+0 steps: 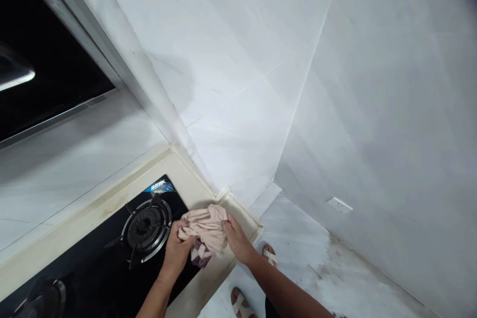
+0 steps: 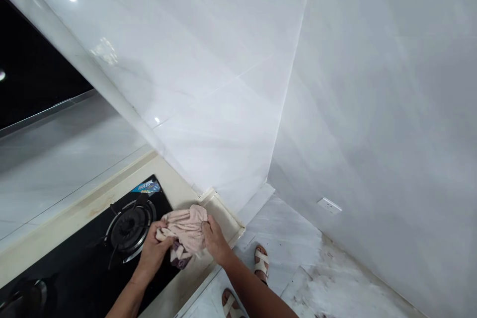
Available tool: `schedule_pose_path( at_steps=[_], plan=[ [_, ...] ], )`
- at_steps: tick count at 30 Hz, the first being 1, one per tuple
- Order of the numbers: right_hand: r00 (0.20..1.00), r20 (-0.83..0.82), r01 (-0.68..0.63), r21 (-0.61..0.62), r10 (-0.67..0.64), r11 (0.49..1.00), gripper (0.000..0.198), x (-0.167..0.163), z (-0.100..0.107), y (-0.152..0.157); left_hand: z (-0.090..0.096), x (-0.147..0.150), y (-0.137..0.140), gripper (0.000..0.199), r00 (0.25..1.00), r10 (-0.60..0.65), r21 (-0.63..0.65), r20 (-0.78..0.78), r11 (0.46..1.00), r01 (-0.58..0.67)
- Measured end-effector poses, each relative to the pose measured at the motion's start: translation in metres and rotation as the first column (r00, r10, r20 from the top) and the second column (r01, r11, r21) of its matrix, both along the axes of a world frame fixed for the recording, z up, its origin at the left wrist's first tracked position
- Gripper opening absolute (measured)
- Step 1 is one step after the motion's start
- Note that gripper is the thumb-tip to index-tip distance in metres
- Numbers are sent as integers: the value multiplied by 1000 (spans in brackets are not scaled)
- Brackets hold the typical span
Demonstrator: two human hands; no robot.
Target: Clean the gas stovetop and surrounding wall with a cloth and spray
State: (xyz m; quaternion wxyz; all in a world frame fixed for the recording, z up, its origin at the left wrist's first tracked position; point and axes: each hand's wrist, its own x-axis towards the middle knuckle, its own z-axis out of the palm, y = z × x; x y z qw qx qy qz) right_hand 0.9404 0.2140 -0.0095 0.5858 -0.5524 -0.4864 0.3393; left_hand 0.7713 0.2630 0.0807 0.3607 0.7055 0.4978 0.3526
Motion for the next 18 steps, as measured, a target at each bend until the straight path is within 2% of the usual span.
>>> schedule_pose_path(
  at_steps=[2, 4, 6, 8, 9, 11, 13, 16, 18],
  plan=[
    [986, -156, -52, 10, 53, 999, 27, -7, 10, -3, 28, 5, 5, 30, 995, 53, 25, 85, 998, -56],
    [988, -112, -108, 20, 109, 994, 24, -10, 13, -3, 53, 12, 10, 47, 980, 68, 117, 185, 989, -90],
    [998, 53, -19, 9, 18, 1000, 17, -4, 10, -2, 69, 17, 14, 72, 973, 19, 182, 229, 981, -62],
    [969, 186, 162, 9, -161, 987, 9, 9, 2, 0, 71, 18, 16, 80, 989, -101, 160, 111, 984, 82],
    [948, 219, 234, 15, -232, 972, 10, 17, -1, 0, 65, 17, 16, 74, 983, -183, 99, 11, 978, 181],
    [928, 241, 287, 31, -286, 957, 16, 32, -1, 1, 43, 11, 13, 54, 934, -327, -84, -141, 944, 318],
    [930, 270, 237, 83, -251, 968, 19, 38, 7, 4, 15, 5, 8, 46, 921, -347, -186, -178, 931, 314],
    [889, 447, 20, 170, -95, 985, 25, 26, 31, 19, -19, 0, 0, 43, 956, -230, -106, -181, 971, 214],
    [775, 631, -142, 135, 25, 981, 26, 9, 45, 30, -29, -2, -2, 34, 960, -204, -73, -190, 978, 193]
  ],
)
